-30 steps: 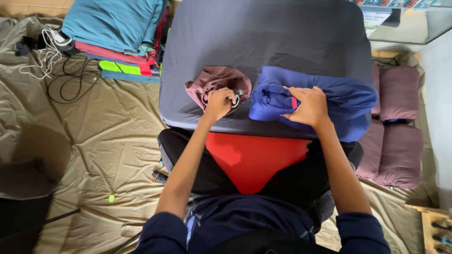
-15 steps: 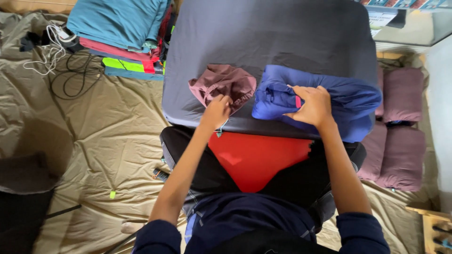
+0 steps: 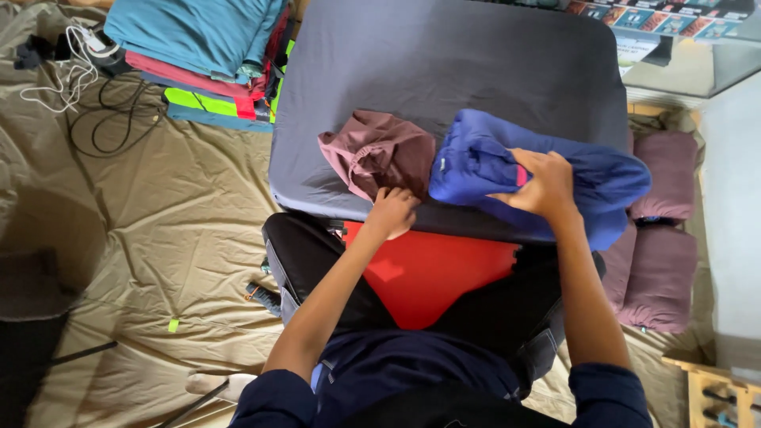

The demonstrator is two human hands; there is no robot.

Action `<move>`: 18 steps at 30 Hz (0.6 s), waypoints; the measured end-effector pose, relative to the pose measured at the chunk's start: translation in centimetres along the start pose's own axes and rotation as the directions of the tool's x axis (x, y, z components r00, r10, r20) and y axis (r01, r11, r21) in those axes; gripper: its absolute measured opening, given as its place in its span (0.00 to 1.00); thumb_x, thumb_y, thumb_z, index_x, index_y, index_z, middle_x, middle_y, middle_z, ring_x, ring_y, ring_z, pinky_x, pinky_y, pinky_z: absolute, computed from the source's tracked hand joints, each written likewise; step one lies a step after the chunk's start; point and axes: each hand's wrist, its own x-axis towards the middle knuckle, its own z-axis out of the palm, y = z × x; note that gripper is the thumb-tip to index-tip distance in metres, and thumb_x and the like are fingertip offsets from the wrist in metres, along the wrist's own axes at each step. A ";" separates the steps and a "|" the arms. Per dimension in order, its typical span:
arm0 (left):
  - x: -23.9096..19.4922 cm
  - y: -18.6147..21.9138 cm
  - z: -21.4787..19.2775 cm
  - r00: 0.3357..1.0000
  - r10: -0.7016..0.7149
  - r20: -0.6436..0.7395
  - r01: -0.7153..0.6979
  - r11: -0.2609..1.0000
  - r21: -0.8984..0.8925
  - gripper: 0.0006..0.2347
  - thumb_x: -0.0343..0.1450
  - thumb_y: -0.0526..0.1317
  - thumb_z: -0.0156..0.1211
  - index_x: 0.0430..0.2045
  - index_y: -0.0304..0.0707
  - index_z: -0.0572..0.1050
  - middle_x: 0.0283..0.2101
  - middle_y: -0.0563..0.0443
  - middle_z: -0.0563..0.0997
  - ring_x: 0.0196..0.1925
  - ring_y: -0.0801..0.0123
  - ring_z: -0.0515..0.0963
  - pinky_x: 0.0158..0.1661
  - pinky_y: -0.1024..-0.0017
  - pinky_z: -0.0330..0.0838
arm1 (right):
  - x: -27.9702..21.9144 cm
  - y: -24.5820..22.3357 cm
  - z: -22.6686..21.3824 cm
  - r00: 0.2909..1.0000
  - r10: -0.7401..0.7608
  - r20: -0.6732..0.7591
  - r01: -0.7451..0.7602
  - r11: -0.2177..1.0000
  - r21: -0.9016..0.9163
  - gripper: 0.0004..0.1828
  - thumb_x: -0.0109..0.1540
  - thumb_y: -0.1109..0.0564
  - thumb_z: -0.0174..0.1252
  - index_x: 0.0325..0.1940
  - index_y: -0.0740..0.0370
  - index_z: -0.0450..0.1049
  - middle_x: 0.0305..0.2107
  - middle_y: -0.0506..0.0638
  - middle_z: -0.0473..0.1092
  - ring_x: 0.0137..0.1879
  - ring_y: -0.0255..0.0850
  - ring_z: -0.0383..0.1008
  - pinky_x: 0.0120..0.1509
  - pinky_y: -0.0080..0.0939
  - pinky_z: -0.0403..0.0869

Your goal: The person folds a blue sleeping bag by rolling it up and then stuffing it into a matching blue storage sack.

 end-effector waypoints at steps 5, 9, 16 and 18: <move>-2.3 1.0 -1.7 0.990 0.048 -0.135 -0.049 0.999 -0.010 0.19 0.72 0.48 0.51 0.58 0.51 0.72 0.57 0.52 0.75 0.66 0.62 0.68 0.66 0.50 0.52 | -2.9 2.4 -1.2 0.999 0.025 -0.039 -0.022 0.996 0.088 0.44 0.39 0.36 0.79 0.53 0.58 0.80 0.41 0.53 0.80 0.46 0.51 0.80 0.49 0.44 0.70; -2.7 0.4 -4.6 0.828 -0.102 -0.552 0.038 0.991 -0.126 0.13 0.68 0.36 0.55 0.45 0.44 0.77 0.53 0.44 0.73 0.58 0.50 0.72 0.58 0.55 0.64 | -4.9 2.7 -1.8 0.995 0.054 -0.083 -0.042 0.988 0.146 0.45 0.37 0.39 0.80 0.53 0.60 0.79 0.41 0.52 0.78 0.45 0.51 0.79 0.49 0.44 0.68; -0.2 -6.6 -6.1 0.595 -0.496 -0.633 0.485 0.849 -0.210 0.11 0.66 0.41 0.64 0.39 0.65 0.75 0.56 0.58 0.66 0.58 0.55 0.67 0.52 0.58 0.65 | -2.8 -0.3 -0.8 0.991 -0.027 -0.129 0.054 0.975 0.213 0.39 0.42 0.35 0.79 0.48 0.62 0.80 0.40 0.54 0.79 0.42 0.53 0.79 0.47 0.45 0.69; 0.6 -7.7 -5.9 0.648 -0.484 -0.588 0.480 0.859 -0.179 0.08 0.66 0.45 0.66 0.34 0.69 0.78 0.56 0.60 0.67 0.61 0.57 0.66 0.54 0.60 0.64 | -1.3 -2.1 -0.2 0.988 -0.086 -0.130 0.110 0.975 0.194 0.36 0.42 0.36 0.80 0.47 0.57 0.82 0.40 0.51 0.80 0.46 0.49 0.81 0.51 0.45 0.70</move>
